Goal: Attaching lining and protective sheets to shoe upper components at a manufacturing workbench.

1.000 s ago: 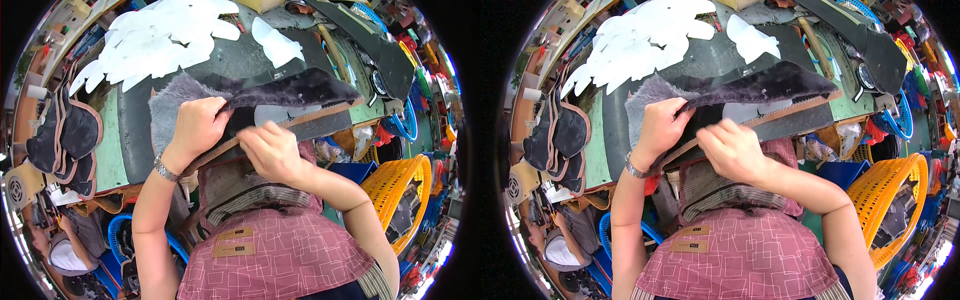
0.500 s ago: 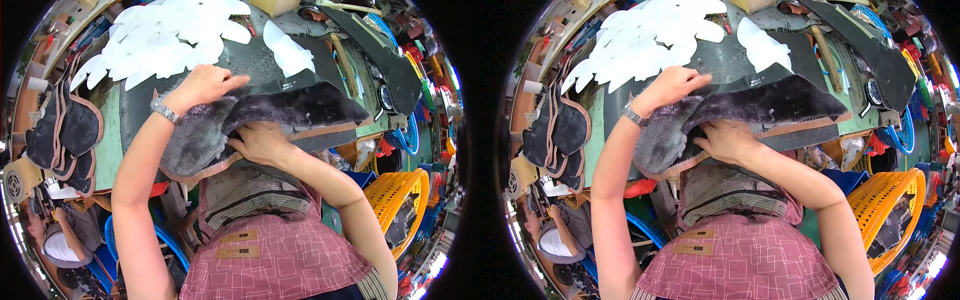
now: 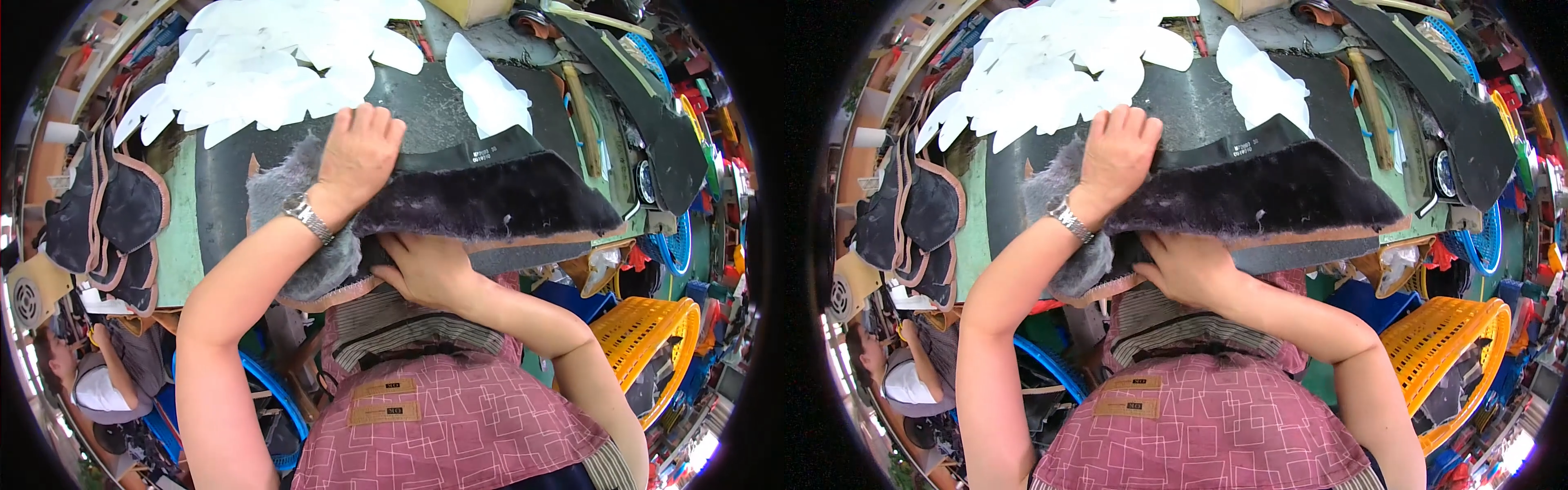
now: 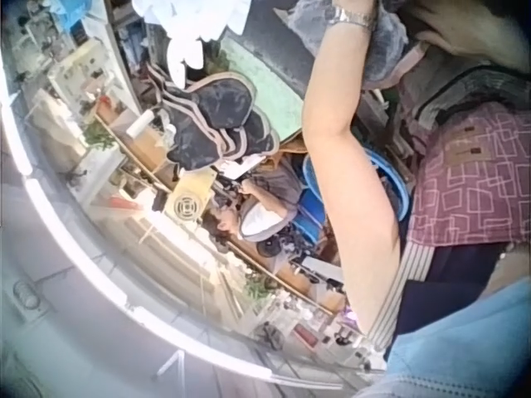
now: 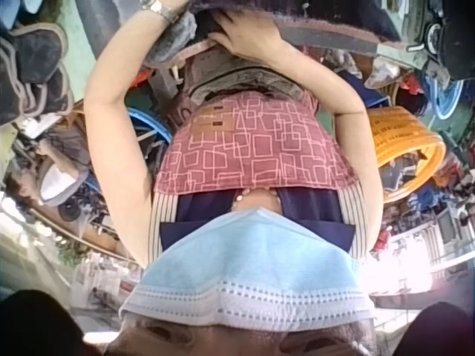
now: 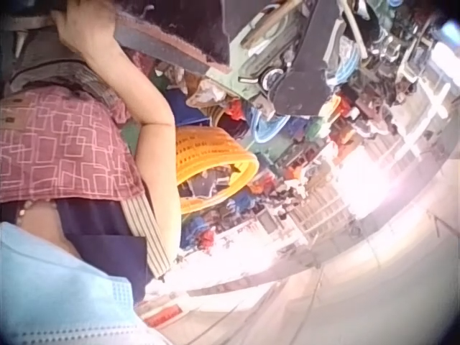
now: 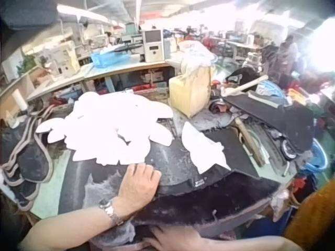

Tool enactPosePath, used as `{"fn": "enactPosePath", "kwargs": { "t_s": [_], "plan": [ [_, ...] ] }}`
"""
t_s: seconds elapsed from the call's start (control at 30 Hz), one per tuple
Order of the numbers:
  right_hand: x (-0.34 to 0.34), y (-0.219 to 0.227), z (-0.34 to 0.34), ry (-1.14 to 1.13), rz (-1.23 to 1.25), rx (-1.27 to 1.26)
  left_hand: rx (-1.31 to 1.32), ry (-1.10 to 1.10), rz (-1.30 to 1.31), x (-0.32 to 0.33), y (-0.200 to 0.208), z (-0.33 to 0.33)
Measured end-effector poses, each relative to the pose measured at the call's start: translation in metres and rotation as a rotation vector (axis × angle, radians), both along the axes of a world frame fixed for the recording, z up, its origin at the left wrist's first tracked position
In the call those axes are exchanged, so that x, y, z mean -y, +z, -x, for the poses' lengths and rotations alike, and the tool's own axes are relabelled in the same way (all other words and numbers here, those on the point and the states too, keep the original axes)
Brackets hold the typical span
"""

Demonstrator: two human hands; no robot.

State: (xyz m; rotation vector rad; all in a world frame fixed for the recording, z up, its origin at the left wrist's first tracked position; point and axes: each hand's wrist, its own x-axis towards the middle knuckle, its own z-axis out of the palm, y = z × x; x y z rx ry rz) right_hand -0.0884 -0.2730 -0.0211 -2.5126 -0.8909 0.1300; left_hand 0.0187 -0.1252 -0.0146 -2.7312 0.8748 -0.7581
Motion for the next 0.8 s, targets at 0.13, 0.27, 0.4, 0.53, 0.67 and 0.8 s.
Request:
{"fn": "enactPosePath", "kwargs": {
  "t_s": [0.13, 0.27, 0.4, 0.53, 0.67, 0.8],
  "plan": [
    [0.02, 0.017, 0.015, 0.215, -0.257, 0.659, -0.01, -0.098, 0.049, -0.001, -0.01, 0.005],
    [0.004, 0.036, -0.03, -0.011, 0.053, 0.559, -0.07, -0.092, 0.203, -0.009, -0.023, 0.008],
    [0.01, 0.019, -0.053, 0.134, 0.101, 0.435, -0.159, -0.08, 0.251, -0.003, -0.011, 0.024],
    [0.023, 0.023, -0.046, 0.218, 0.129, 0.341, -0.254, -0.215, 0.34, -0.019, -0.005, 0.043],
    [0.04, 0.022, -0.049, 0.301, 0.05, 0.14, -0.584, -0.227, 0.198, -0.039, 0.009, 0.076],
    [0.047, 0.018, -0.056, 0.386, 0.053, 0.145, -0.677, -0.288, 0.129, -0.046, 0.016, 0.105]
  ]
}}
